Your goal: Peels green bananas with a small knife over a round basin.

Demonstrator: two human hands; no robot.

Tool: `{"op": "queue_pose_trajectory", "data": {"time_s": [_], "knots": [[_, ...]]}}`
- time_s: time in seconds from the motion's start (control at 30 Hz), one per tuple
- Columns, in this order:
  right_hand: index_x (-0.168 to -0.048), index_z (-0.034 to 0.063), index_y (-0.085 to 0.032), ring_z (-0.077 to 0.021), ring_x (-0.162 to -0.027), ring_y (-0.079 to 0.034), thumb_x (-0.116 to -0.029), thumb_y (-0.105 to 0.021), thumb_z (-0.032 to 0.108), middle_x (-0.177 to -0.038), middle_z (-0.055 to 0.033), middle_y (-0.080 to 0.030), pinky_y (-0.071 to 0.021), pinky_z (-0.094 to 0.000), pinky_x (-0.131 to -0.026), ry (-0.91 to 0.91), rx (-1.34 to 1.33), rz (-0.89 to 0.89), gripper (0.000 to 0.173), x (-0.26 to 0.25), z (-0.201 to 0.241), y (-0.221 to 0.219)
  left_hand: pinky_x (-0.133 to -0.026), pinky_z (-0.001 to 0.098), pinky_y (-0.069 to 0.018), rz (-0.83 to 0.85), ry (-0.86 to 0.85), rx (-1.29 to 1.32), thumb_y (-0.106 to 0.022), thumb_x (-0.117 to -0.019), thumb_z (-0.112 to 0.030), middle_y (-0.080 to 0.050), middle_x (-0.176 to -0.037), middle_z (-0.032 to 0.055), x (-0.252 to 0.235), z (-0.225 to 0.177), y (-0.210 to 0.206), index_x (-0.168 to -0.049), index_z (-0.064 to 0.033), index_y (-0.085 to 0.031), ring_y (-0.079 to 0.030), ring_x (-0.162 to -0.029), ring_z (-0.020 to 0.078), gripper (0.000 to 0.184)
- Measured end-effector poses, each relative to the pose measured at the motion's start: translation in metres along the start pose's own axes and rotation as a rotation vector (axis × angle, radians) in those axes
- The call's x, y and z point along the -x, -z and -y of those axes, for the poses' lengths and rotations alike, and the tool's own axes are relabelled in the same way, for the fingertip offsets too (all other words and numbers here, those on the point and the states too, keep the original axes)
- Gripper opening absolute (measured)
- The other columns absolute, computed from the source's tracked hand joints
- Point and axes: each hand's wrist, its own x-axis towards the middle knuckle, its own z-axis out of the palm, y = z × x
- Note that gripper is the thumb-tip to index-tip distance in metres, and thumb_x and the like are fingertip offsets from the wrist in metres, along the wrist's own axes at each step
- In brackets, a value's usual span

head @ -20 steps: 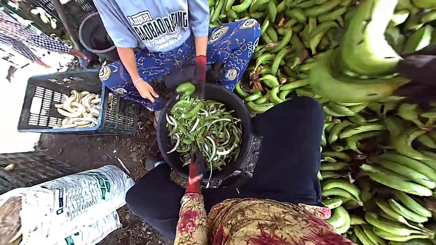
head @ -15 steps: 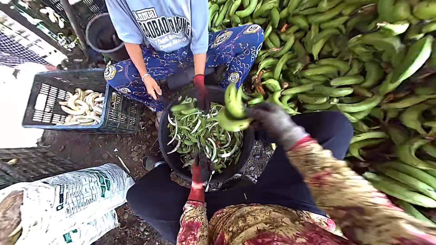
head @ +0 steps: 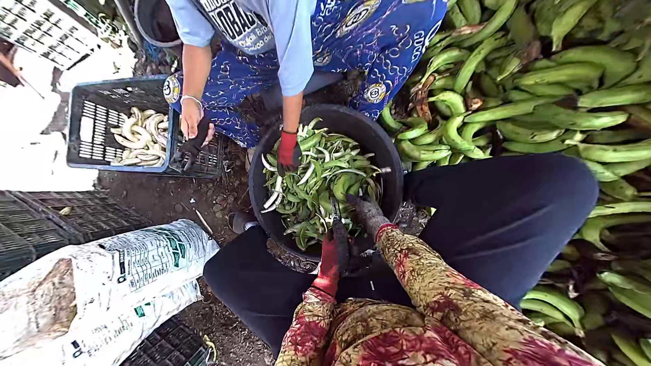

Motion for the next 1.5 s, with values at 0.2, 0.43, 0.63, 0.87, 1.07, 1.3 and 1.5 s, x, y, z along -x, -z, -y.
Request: {"op": "queue_pose_trajectory", "data": {"time_s": [0.2,0.43,0.63,0.87,1.07,1.3,1.5], "knots": [[-0.138,0.0059,-0.054,-0.0285,-0.096,-0.069,-0.0975,-0.065,0.049,-0.123,-0.0189,-0.065,-0.0591,-0.0450,-0.082,-0.005,-0.017,0.004,0.060,-0.004,-0.001,0.001,-0.052,0.0319,-0.0564,-0.026,-0.001,-0.080,-0.045,-0.1106,-0.027,-0.064,-0.076,0.0096,0.002,-0.003,-0.007,-0.129,0.0011,-0.054,-0.063,-0.058,0.0167,0.035],[-0.137,0.0063,-0.055,-0.0270,-0.091,-0.069,-0.0983,-0.064,0.048,-0.118,-0.0187,-0.066,-0.0587,-0.0428,-0.079,-0.038,-0.016,0.016,0.058,-0.010,0.001,0.005,-0.057,0.0323,-0.0561,-0.043,0.011,-0.219,-0.044,-0.1110,-0.030,-0.063,-0.081,0.0100,-0.014,0.000,-0.013,-0.133,0.0003,-0.052,-0.062,-0.062,0.0157,0.038],[-0.138,0.0072,-0.055,-0.0283,-0.098,-0.069,-0.0975,-0.064,0.050,-0.121,-0.0185,-0.066,-0.0586,-0.0449,-0.083,-0.034,-0.016,0.023,0.059,-0.017,0.005,0.006,-0.051,0.0340,-0.0535,-0.035,0.027,-0.203,-0.044,-0.1108,-0.034,-0.059,-0.072,0.0085,-0.042,0.003,-0.020,-0.123,-0.0007,-0.054,-0.058,-0.055,0.0173,0.037],[-0.136,0.0082,-0.057,-0.0237,-0.084,-0.065,-0.0978,-0.063,0.052,-0.111,-0.0158,-0.066,-0.0556,-0.0413,-0.075,-0.083,-0.012,0.003,0.058,-0.028,0.009,0.011,-0.056,0.0349,-0.0558,-0.030,0.037,-0.228,-0.042,-0.1113,-0.032,-0.062,-0.077,0.0097,-0.037,0.013,-0.019,-0.125,0.0007,-0.057,-0.061,-0.059,0.0172,0.039],[-0.134,0.0061,-0.057,-0.0218,-0.085,-0.064,-0.0986,-0.063,0.048,-0.112,-0.0152,-0.065,-0.0556,-0.0377,-0.074,-0.102,-0.078,-0.011,0.056,-0.029,0.024,0.017,-0.052,0.0327,-0.0554,0.005,0.076,-0.095,-0.042,-0.1115,-0.032,-0.062,-0.074,0.0094,-0.033,0.000,-0.031,-0.124,0.0011,-0.056,-0.061,-0.057,0.0166,0.038],[-0.131,0.0075,-0.058,-0.0187,-0.085,-0.062,-0.0985,-0.065,0.040,-0.107,-0.0115,-0.064,-0.0541,-0.0351,-0.074,-0.077,-0.243,0.000,0.047,-0.035,0.035,0.022,-0.052,0.0355,-0.0544,0.073,0.019,-0.002,-0.035,-0.1122,-0.040,-0.059,-0.072,0.0085,-0.069,0.003,-0.041,-0.122,-0.0012,-0.054,-0.059,-0.057,0.0187,0.044],[-0.118,0.0118,-0.061,-0.0089,-0.055,-0.051,-0.0983,-0.063,0.046,-0.078,-0.0026,-0.056,-0.0448,-0.0232,-0.049,-0.166,-0.273,0.007,0.040,-0.034,0.061,0.040,-0.060,0.0354,-0.0566,0.127,-0.075,-0.085,-0.037,-0.1121,-0.037,-0.062,-0.082,0.0099,-0.069,0.006,-0.055,-0.141,-0.0020,-0.045,-0.062,-0.065,0.0182,0.046]]}}
